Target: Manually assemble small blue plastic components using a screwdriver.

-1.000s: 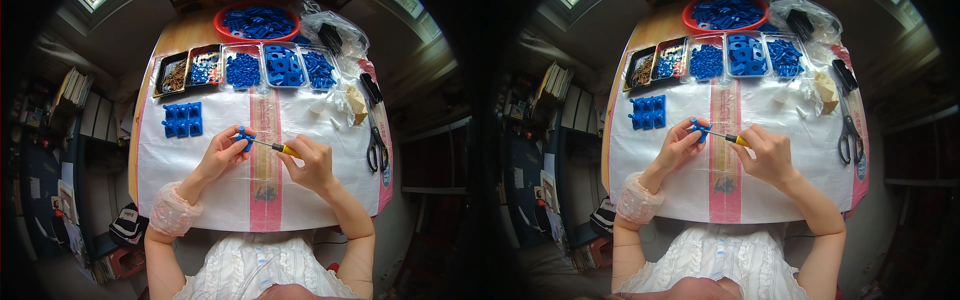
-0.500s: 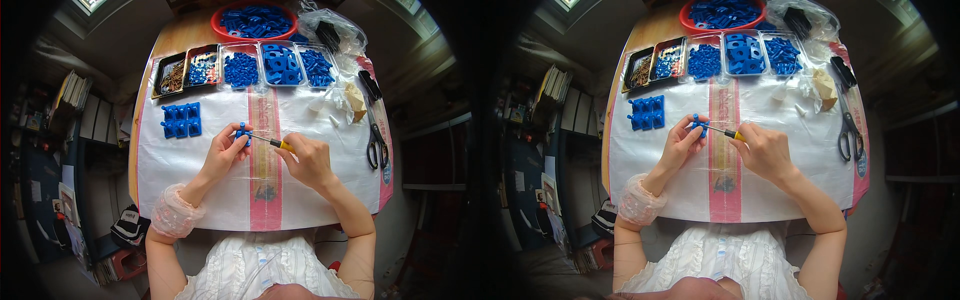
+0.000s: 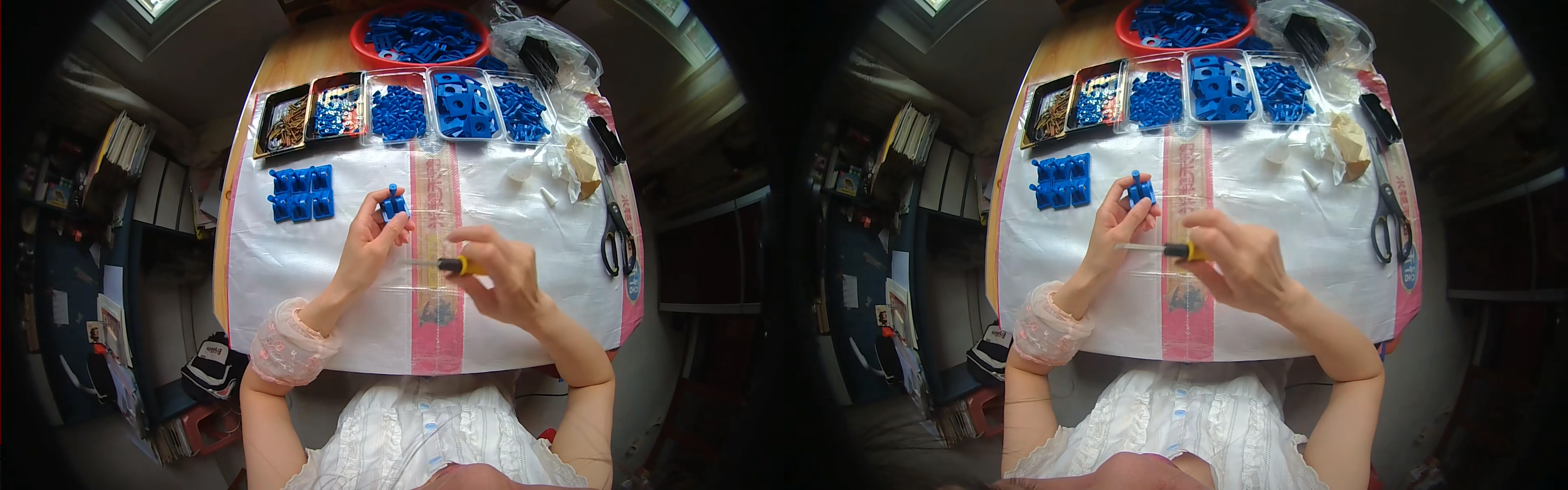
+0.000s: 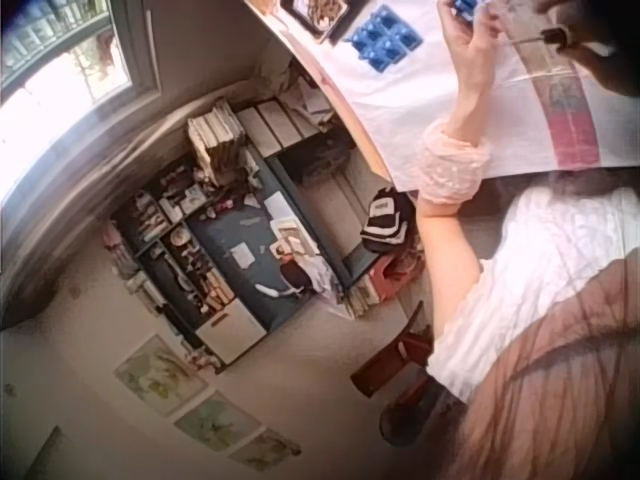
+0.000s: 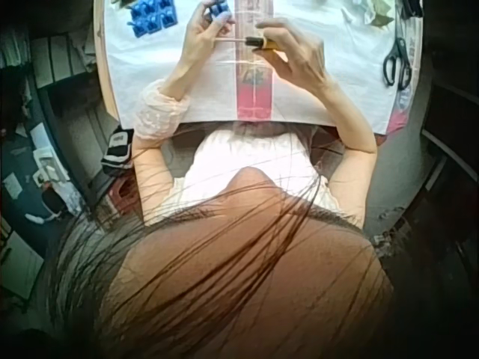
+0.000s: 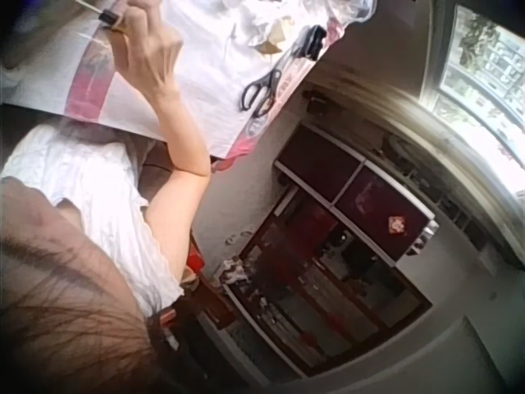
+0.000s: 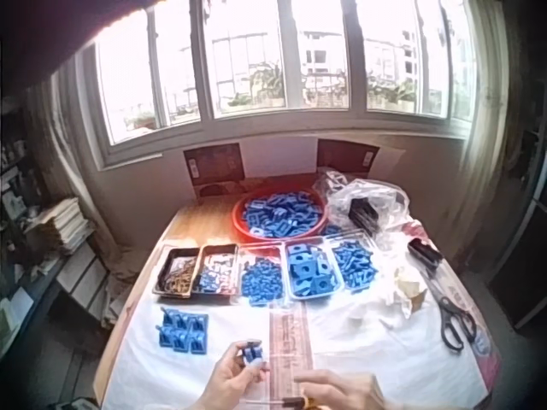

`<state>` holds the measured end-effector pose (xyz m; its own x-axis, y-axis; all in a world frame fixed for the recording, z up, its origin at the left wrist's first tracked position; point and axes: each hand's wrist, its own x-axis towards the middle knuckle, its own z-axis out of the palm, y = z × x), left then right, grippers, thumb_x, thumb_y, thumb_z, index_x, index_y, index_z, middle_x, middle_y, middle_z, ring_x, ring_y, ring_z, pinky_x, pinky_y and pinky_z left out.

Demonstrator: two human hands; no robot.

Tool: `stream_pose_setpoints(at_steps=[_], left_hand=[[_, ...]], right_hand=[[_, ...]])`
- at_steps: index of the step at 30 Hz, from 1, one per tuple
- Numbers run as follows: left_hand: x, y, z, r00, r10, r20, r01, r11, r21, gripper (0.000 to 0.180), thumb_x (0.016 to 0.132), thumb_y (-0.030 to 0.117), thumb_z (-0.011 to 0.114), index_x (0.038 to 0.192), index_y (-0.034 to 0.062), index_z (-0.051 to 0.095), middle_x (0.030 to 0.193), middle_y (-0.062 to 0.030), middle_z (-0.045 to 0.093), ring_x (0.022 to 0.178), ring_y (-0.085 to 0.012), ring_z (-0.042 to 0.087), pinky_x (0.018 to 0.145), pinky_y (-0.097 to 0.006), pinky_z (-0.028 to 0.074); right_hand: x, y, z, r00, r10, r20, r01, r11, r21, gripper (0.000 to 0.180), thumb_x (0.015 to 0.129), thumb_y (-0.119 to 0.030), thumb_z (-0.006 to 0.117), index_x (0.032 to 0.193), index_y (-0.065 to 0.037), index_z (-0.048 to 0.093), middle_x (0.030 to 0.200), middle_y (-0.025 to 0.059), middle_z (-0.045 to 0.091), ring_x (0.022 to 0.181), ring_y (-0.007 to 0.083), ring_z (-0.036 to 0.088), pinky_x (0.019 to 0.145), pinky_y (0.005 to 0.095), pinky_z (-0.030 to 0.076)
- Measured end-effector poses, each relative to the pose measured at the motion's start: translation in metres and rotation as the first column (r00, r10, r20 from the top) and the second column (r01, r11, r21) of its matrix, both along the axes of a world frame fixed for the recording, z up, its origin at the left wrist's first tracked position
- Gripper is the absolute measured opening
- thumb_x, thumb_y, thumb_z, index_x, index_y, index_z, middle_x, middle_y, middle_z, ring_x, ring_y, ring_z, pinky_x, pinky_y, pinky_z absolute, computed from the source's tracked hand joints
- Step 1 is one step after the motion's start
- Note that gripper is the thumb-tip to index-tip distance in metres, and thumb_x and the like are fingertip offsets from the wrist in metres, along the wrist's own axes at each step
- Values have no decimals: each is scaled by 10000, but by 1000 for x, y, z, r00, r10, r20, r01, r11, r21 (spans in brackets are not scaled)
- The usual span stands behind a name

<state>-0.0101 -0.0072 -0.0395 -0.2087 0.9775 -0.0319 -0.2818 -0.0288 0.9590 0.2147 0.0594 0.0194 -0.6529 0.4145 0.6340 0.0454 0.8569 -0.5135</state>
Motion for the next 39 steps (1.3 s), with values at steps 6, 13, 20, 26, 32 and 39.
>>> stream_pose_setpoints(at_steps=[6,13,20,26,32,39], left_hand=[[23,-7,13,980,-88,-178,77,995,-66,472,1007,25,630,1433,15,427,1046,-70,658,904,-87,639,792,-237,539],[25,-8,15,982,-89,-164,77,994,-78,462,1009,27,626,1425,11,426,1044,-72,659,915,-98,650,810,-245,554],[22,-8,8,989,-143,-34,142,989,-38,394,1037,82,605,1405,21,477,987,-70,667,838,-85,641,736,-227,530],[5,-8,13,904,-217,368,253,966,-53,256,1093,212,531,1262,34,603,853,-22,656,674,-52,587,607,-205,464],[-2,-5,14,866,-189,463,236,971,-46,302,1110,265,481,1282,42,588,757,17,554,594,-55,480,552,-203,369],[2,-5,21,881,-127,455,195,975,-105,331,1130,281,405,1328,57,548,714,-6,501,599,-82,431,598,-243,354]], right_hand=[[-18,-45,-12,841,364,400,-467,862,198,205,888,-197,659,820,-98,494,1592,158,445,703,93,650,529,268,530],[-18,-48,-20,830,378,411,-495,838,230,184,894,-195,642,867,-86,497,1505,186,527,640,121,663,518,275,515],[-12,-37,-20,939,287,188,-323,923,208,238,852,-216,747,883,-94,544,847,32,608,586,140,618,509,305,458],[-5,-2,-18,985,-169,-34,170,985,31,258,783,-160,840,950,-76,663,719,25,613,555,179,602,502,323,433],[1,19,-14,946,-323,16,321,945,63,191,776,-146,844,898,-103,703,728,21,637,549,199,602,499,330,428],[4,17,-8,954,-287,88,273,951,143,240,732,-98,877,909,-61,720,689,48,638,536,198,602,488,314,413]])
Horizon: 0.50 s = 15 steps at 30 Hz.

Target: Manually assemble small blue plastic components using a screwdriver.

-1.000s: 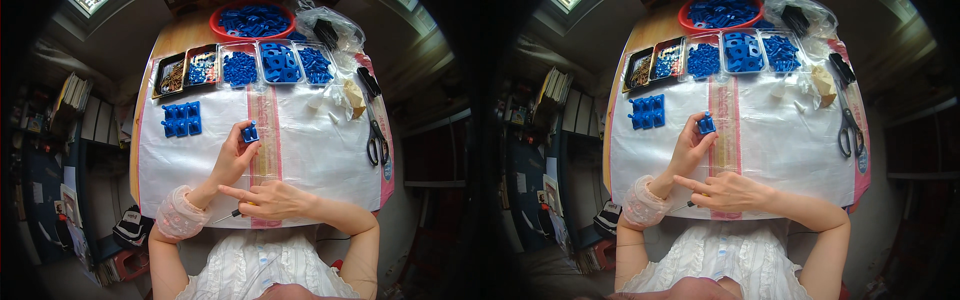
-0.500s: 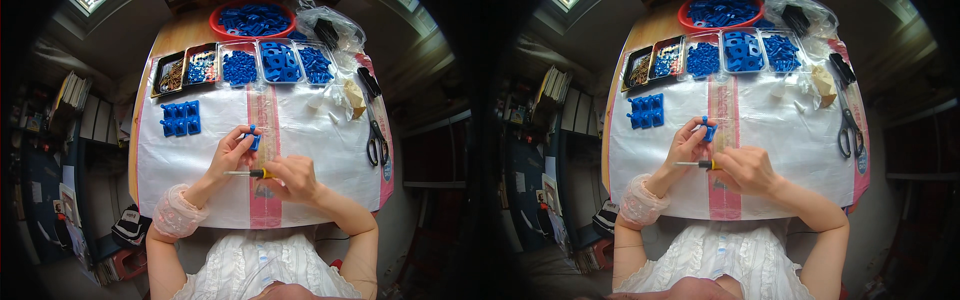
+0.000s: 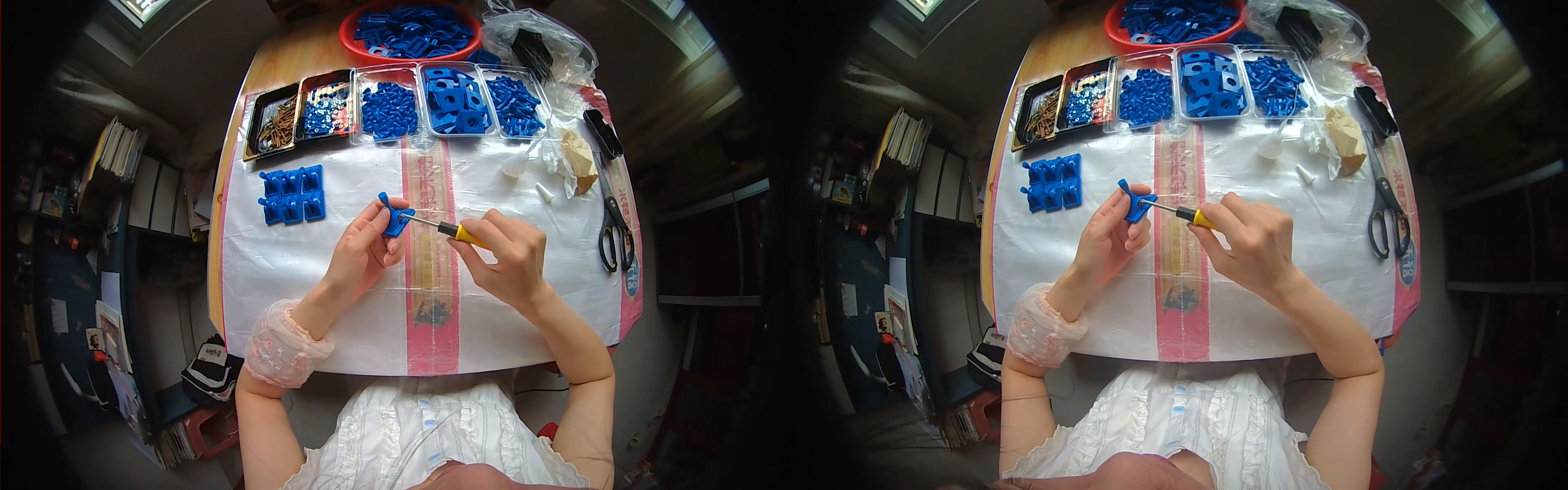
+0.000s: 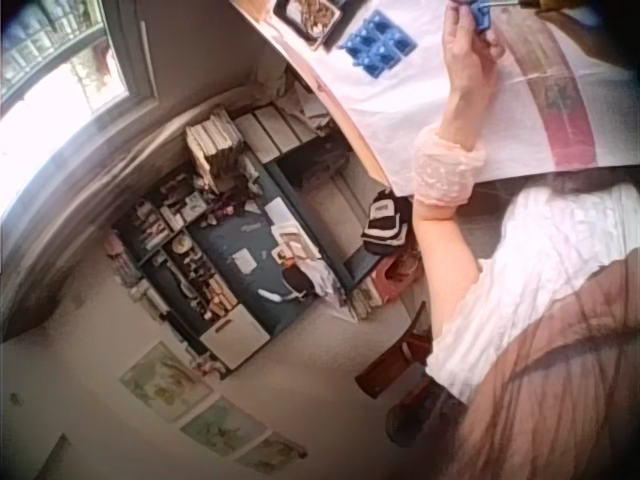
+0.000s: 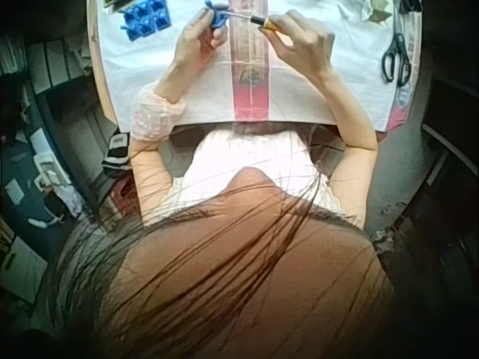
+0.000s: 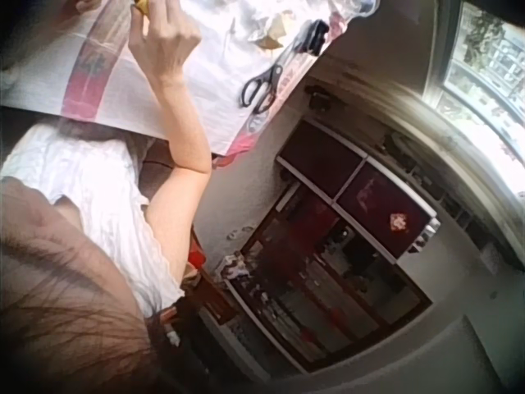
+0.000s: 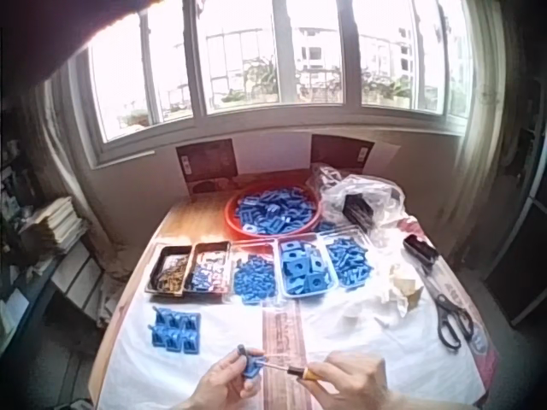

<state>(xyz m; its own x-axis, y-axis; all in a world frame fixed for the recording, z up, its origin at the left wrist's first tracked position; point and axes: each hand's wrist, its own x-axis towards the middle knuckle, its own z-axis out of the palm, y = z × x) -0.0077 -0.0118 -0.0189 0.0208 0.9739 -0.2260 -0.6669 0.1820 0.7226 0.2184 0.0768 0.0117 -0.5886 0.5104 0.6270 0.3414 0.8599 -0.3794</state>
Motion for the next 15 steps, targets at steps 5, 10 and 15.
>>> stream_pose_setpoints(at_steps=[5,10,15], left_hand=[[-3,0,-3,1000,-15,8,15,1000,15,335,1131,287,402,1331,59,544,718,-9,515,600,-89,437,597,-250,357],[-4,0,-1,999,-28,41,27,999,17,301,1122,275,441,1298,61,557,737,1,545,607,-74,465,607,-234,382],[-2,0,2,1000,-1,14,1,1000,-17,332,1130,285,405,1319,51,545,714,2,518,604,-86,442,602,-253,366]], right_hand=[[-2,0,-1,1000,-9,-10,9,999,41,171,769,-160,835,862,-118,698,692,0,586,516,175,555,489,318,397],[-2,1,3,1000,-6,13,5,997,81,167,758,-146,835,840,-120,692,682,-5,579,516,162,542,487,308,392],[-1,0,4,999,17,30,-19,995,94,214,731,-116,871,876,-82,716,667,22,614,491,179,542,468,312,384]])
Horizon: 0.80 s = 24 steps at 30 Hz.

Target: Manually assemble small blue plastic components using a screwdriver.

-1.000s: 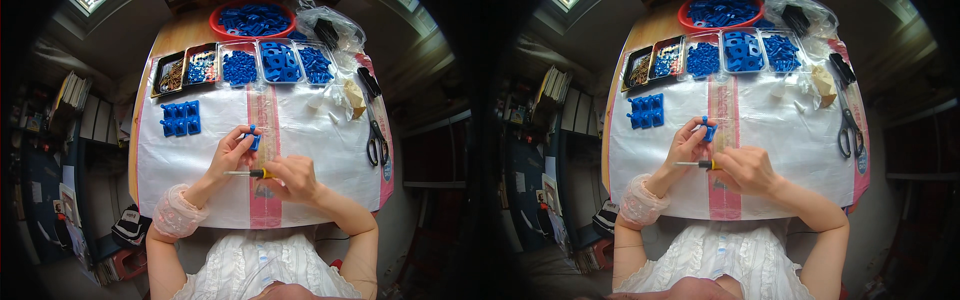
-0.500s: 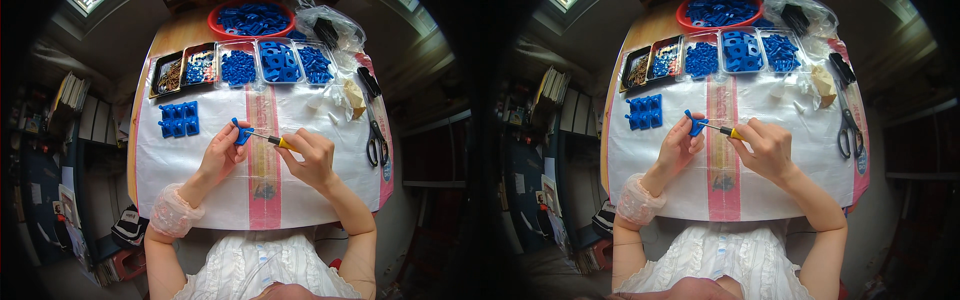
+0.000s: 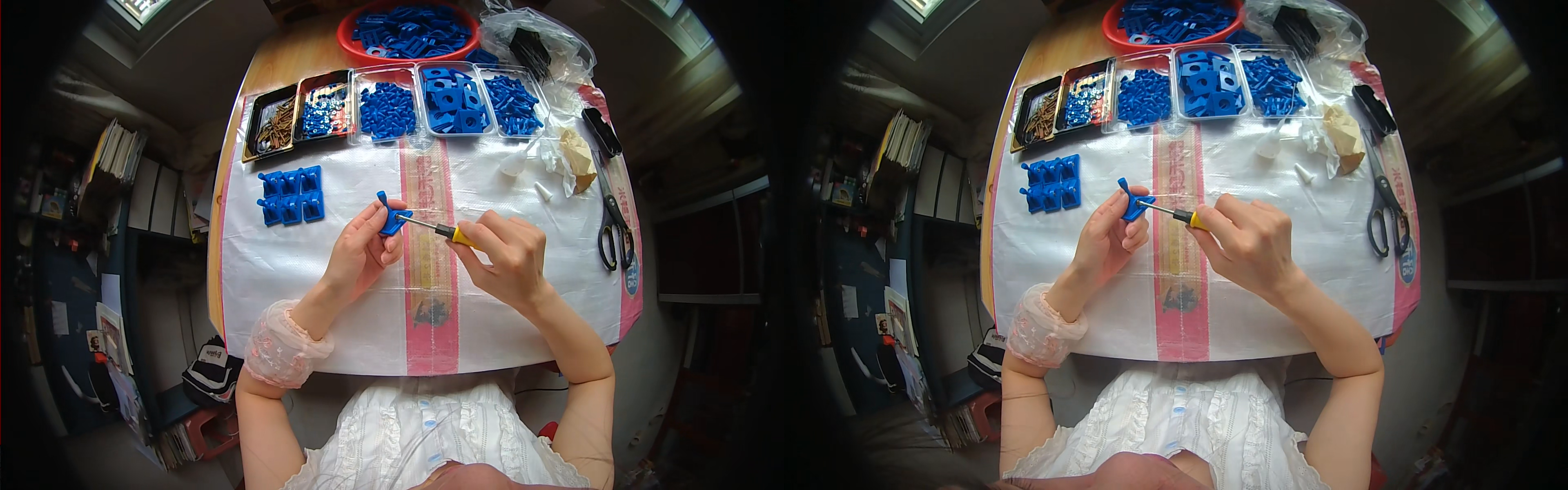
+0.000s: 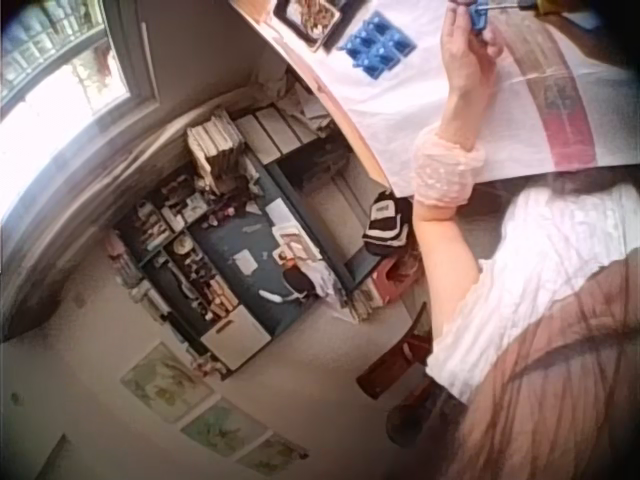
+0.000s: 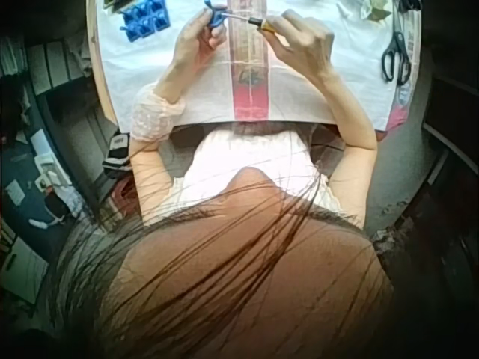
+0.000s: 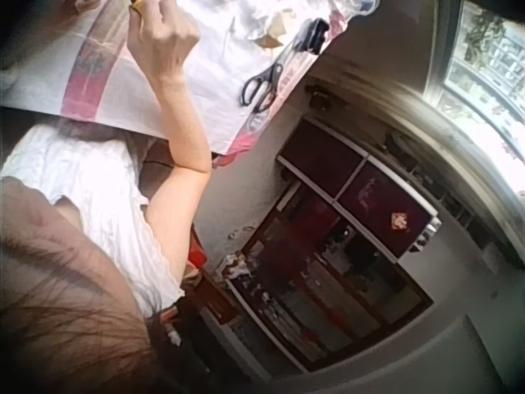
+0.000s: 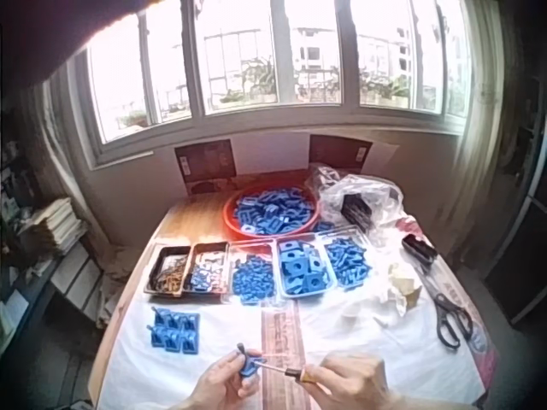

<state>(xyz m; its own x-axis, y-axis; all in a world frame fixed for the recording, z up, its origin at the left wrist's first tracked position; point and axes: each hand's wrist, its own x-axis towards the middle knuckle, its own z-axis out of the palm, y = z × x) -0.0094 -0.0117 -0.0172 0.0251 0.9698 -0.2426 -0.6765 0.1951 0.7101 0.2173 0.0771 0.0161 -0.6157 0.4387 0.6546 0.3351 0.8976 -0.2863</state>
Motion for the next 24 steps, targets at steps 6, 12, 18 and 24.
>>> stream_pose_setpoints(at_steps=[6,12,18,24], left_hand=[[-2,1,-1,996,-21,-81,25,999,38,333,1129,293,410,1310,51,550,720,-2,530,601,-84,451,594,-242,370],[-5,-1,4,995,-58,-76,54,997,-47,309,1117,293,438,1238,47,580,649,11,528,474,-57,408,486,-217,331],[-2,0,3,990,-11,-138,5,999,-39,294,1117,291,439,1192,49,588,691,-24,614,479,-58,484,491,-182,384],[1,3,-6,977,12,-214,-3,999,41,326,1135,272,414,1309,39,561,825,-26,627,676,-42,532,623,-171,421]], right_hand=[[-1,-2,0,1000,-9,8,9,999,41,203,742,-134,857,877,-89,713,670,7,589,508,164,544,476,306,388],[-2,0,-6,999,-38,-4,38,988,149,149,781,-120,796,888,-88,697,701,1,557,569,149,565,497,297,409],[-1,-3,0,998,-26,53,14,977,211,125,783,-74,751,890,-66,685,705,5,549,593,145,573,501,300,408],[-2,-14,-3,988,-26,150,4,989,145,139,776,-100,775,825,-67,649,661,8,520,558,154,550,491,314,387]])
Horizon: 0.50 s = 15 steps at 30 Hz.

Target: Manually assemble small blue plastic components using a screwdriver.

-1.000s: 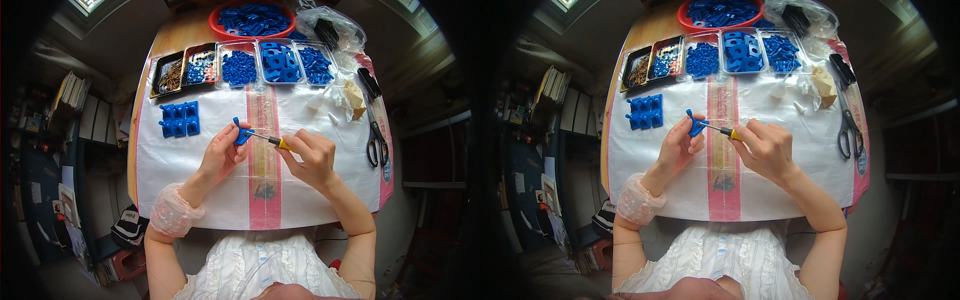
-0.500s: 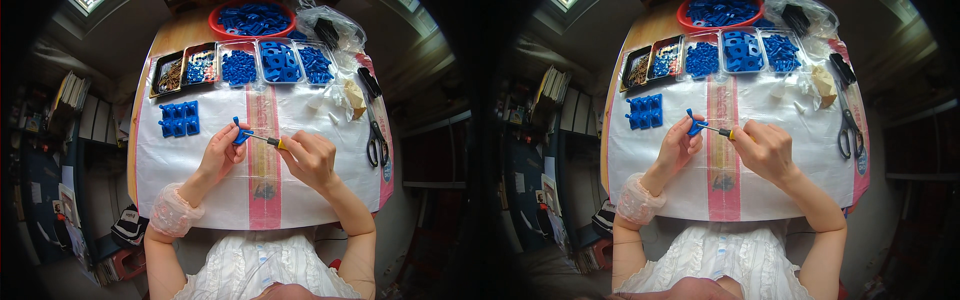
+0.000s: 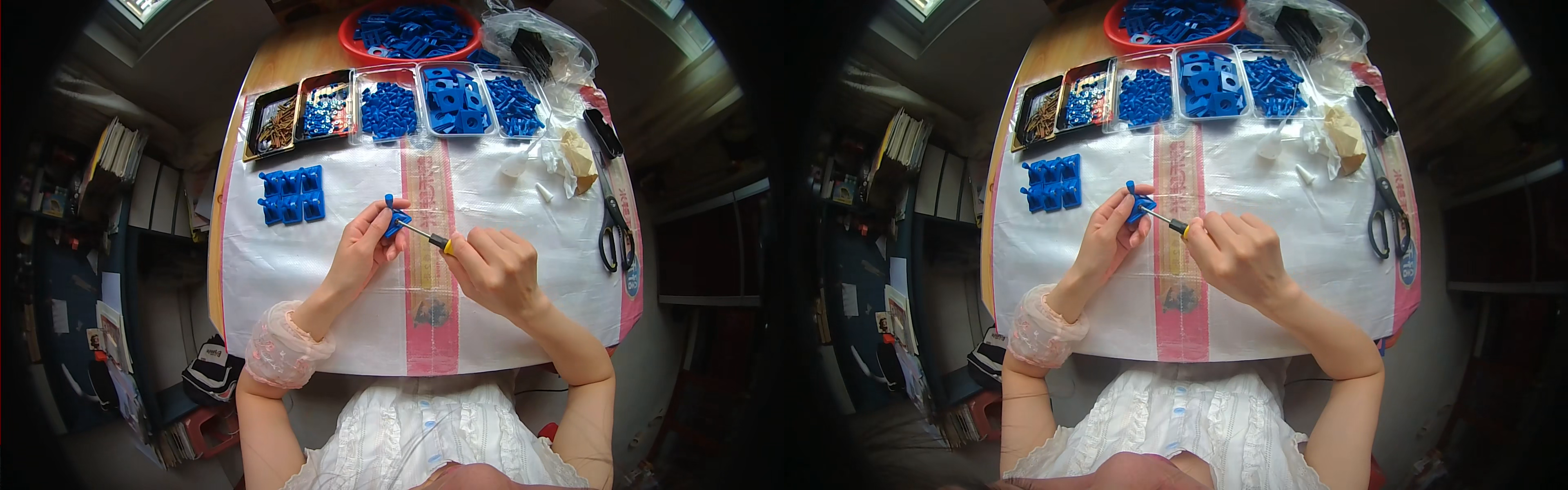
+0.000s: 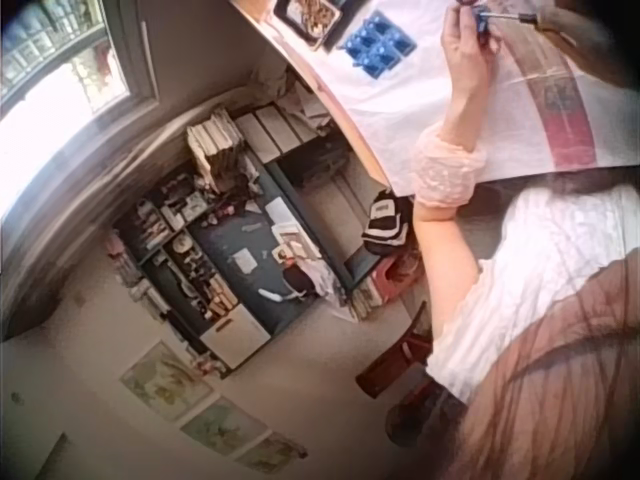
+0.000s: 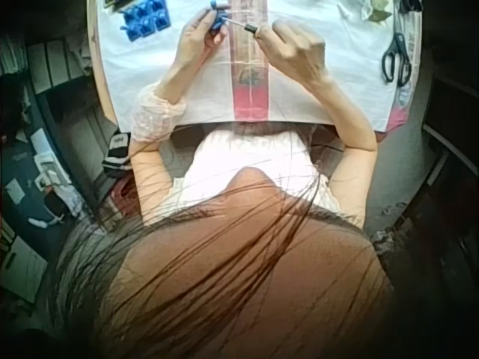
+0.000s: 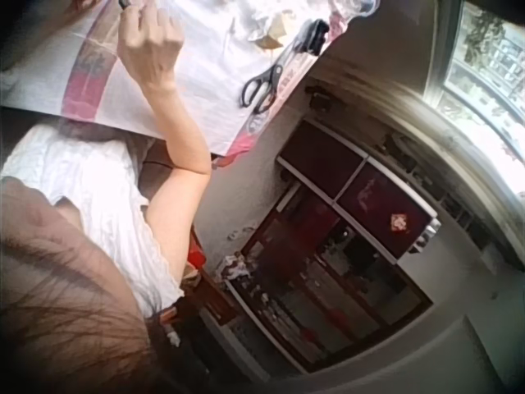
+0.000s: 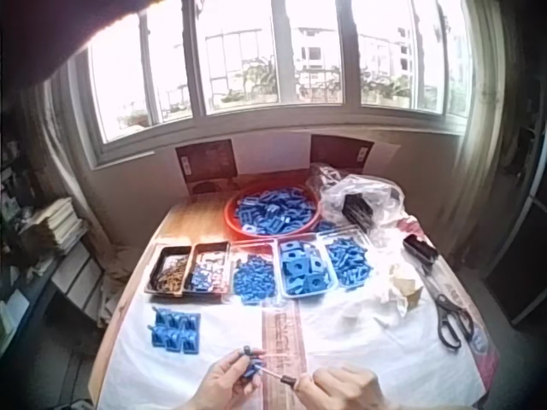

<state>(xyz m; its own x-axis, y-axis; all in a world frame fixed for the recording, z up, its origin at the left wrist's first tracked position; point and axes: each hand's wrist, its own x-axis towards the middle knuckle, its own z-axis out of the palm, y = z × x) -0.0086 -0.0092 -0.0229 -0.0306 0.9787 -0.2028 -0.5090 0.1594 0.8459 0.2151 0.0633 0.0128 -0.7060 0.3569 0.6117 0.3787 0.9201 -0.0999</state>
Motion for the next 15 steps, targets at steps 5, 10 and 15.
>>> stream_pose_setpoints(at_steps=[5,10,15], left_hand=[[1,-2,-2,997,-16,-70,17,1000,23,354,1139,265,396,1391,50,522,844,2,588,702,-34,490,637,-166,392],[4,-4,-6,986,19,-166,-8,998,65,370,1138,255,399,1421,36,493,849,8,574,719,-33,477,636,-169,375],[8,-4,-6,976,38,-216,-23,997,72,382,1135,244,413,1443,27,475,857,12,574,724,-35,468,640,-174,372]], right_hand=[[-2,-5,-5,1000,-20,4,20,993,-119,190,787,-158,829,800,-85,654,627,13,536,502,180,549,477,329,389],[-6,-16,-8,997,-76,-9,68,933,-352,209,849,-184,779,777,-87,609,627,43,586,487,216,596,456,356,423],[-7,-18,-6,994,-105,10,100,905,-414,243,882,-201,755,759,-87,579,621,53,591,486,232,605,449,369,425]])
